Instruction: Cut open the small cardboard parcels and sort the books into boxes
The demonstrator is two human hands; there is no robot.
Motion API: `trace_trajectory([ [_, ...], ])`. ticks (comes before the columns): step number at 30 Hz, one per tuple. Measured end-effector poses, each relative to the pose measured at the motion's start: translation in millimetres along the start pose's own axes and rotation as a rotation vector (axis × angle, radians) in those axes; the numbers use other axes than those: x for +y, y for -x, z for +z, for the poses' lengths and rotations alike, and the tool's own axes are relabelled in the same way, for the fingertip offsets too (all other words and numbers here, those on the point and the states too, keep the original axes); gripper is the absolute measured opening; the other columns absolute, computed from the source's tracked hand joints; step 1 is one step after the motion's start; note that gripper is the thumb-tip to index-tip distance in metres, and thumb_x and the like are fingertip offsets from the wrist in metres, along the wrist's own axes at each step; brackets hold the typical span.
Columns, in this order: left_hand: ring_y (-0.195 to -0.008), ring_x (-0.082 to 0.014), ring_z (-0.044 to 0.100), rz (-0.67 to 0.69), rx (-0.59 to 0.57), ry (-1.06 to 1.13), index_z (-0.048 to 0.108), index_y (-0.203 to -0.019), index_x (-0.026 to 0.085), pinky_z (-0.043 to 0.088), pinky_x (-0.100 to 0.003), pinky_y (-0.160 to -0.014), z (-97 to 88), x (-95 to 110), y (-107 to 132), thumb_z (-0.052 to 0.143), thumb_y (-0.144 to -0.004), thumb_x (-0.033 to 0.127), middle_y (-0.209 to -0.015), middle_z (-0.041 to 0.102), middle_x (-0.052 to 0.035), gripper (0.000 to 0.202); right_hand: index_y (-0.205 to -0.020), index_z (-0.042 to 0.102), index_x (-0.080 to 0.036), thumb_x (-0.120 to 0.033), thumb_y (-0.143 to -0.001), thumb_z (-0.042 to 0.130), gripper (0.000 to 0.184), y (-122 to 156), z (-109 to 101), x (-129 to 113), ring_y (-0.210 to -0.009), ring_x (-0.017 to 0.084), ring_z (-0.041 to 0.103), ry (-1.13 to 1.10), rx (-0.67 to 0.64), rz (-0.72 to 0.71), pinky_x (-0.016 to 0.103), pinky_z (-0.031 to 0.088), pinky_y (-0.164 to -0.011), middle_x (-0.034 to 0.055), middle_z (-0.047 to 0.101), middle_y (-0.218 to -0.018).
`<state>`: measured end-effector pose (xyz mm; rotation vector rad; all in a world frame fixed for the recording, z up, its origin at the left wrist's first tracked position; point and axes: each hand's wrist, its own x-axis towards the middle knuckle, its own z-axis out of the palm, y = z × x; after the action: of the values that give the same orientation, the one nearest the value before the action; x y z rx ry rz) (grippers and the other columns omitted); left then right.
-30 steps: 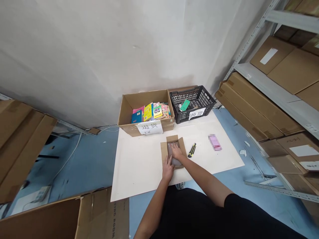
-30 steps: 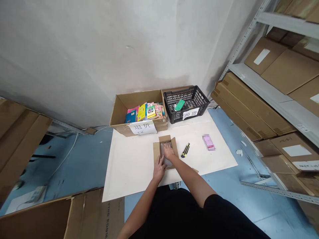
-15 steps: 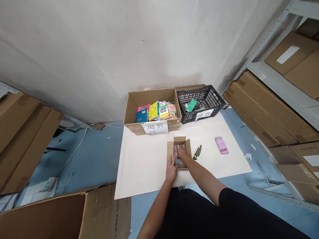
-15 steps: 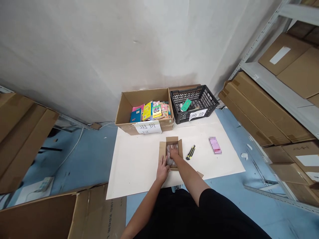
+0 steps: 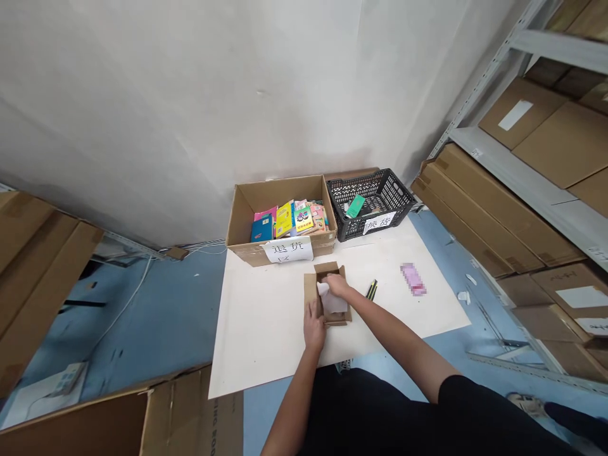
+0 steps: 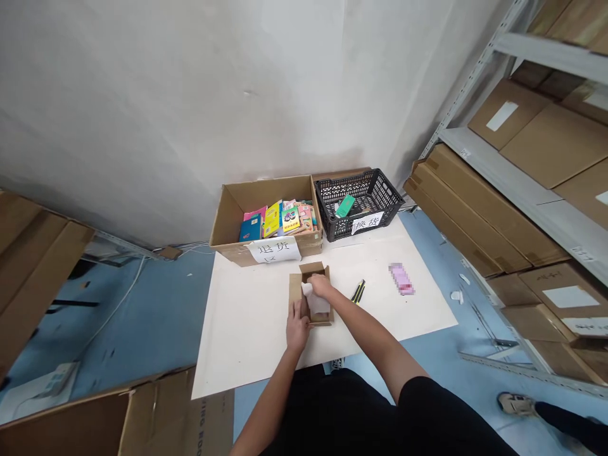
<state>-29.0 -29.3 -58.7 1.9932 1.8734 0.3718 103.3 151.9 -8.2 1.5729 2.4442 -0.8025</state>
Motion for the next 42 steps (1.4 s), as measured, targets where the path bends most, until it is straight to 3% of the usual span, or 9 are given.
trace_trajectory([
  [4,-0.161,-0.0417,0.023,-0.079,-0.012,-0.088,0.072,-0.075,0.021,0.041,-0.057,-0.122,-28.6,-24.8,-4.2,0.071,-0.078,0.013,-0.170,0.042,-0.0065,0.009,-0.102,0.081,-0.019,-0.020,-0.083,0.071,0.020,3.5,-51.2,3.5,-0.105,0.028,0.071,-0.145,0.071,-0.208,0.030,0.049,-0.089,0.0089,0.080,-0.110],
  [8,-0.162,-0.0422,0.022,-0.148,0.033,-0.129,0.073,-0.075,0.021,0.036,-0.058,-0.126,-61.3,-65.6,7.2,0.066,-0.081,0.013,-0.169,0.042,-0.0067,0.012,-0.091,0.078,-0.016,-0.022,-0.081,0.072,0.014,9.8,-80.2,28.5,-0.088,0.023,0.069,-0.277,0.051,-0.177,0.024,0.044,-0.075,0.0026,0.077,-0.093],
  [12,-0.160,-0.0443,0.026,-0.166,0.036,-0.122,0.072,-0.071,0.023,0.032,-0.063,-0.129,-88.5,-111.4,26.3,0.069,-0.077,0.017,-0.166,0.047,-0.0031,0.009,-0.095,0.079,-0.016,-0.018,-0.075,0.073,0.021,13.2,-59.3,46.1,-0.091,0.023,0.068,-0.245,-0.153,-0.086,0.023,0.045,-0.074,0.0002,0.075,-0.092],
  [17,-0.160,-0.0437,0.026,-0.195,0.033,-0.153,0.077,-0.090,0.022,0.034,-0.065,-0.126,-111.5,-137.2,44.2,0.063,-0.078,0.016,-0.162,0.052,-0.0073,0.020,-0.151,0.059,-0.021,-0.018,-0.076,0.077,0.077,24.9,3.9,45.6,-0.136,0.031,0.053,-0.052,-0.139,0.099,0.033,0.045,-0.105,0.0143,0.057,-0.153],
  [20,-0.160,-0.0424,0.024,-0.209,0.095,-0.158,0.074,-0.119,0.020,0.036,-0.064,-0.125,-115.4,-124.7,47.8,0.059,-0.078,0.011,-0.162,0.051,-0.0116,0.044,-0.165,0.038,-0.017,-0.016,-0.088,0.064,0.081,43.4,38.2,50.1,-0.152,0.032,0.035,0.005,-0.019,0.233,0.041,0.037,-0.118,0.0187,0.037,-0.169],
  [24,-0.152,-0.0374,0.039,-0.229,0.207,-0.085,0.064,-0.139,0.019,0.036,-0.057,-0.126,-97.4,-74.6,37.9,0.055,-0.085,0.011,-0.154,0.055,-0.0151,0.056,-0.162,0.044,-0.015,-0.020,-0.098,0.049,0.065,73.0,75.2,59.4,-0.157,0.030,0.029,-0.008,0.037,0.269,0.042,0.033,-0.123,0.0165,0.033,-0.171],
  [29,-0.132,-0.0263,0.059,0.041,-0.018,0.076,0.066,-0.136,0.025,0.049,-0.041,-0.116,-49.8,-2.2,-6.0,0.046,-0.094,0.013,-0.132,0.069,-0.0103,0.048,-0.164,0.042,-0.019,-0.011,-0.089,0.051,0.076,87.8,111.5,48.3,-0.164,0.032,0.011,0.033,-0.186,0.125,0.053,0.023,-0.128,0.0129,0.021,-0.177],
  [35,-0.147,-0.0312,0.049,-0.101,-0.260,0.088,0.062,-0.143,0.018,0.046,-0.045,-0.117,-11.3,34.9,-62.5,0.050,-0.093,0.012,-0.156,0.054,-0.0190,0.052,-0.169,0.030,-0.020,-0.017,-0.093,0.051,0.079,73.6,127.0,17.8,-0.159,0.029,0.031,-0.131,-0.145,-0.091,0.048,0.032,-0.125,0.0152,0.035,-0.172],
  [42,-0.158,-0.0463,0.026,-0.228,-0.281,-0.095,0.068,-0.132,0.015,0.038,-0.066,-0.117,-1.6,33.3,-64.6,0.054,-0.091,0.017,-0.157,0.052,-0.0253,0.043,-0.167,0.038,-0.019,-0.018,-0.096,0.051,0.071,89.8,117.4,41.2,-0.163,0.037,0.016,-0.042,-0.007,0.439,0.052,0.025,-0.128,0.0152,0.022,-0.176],
])
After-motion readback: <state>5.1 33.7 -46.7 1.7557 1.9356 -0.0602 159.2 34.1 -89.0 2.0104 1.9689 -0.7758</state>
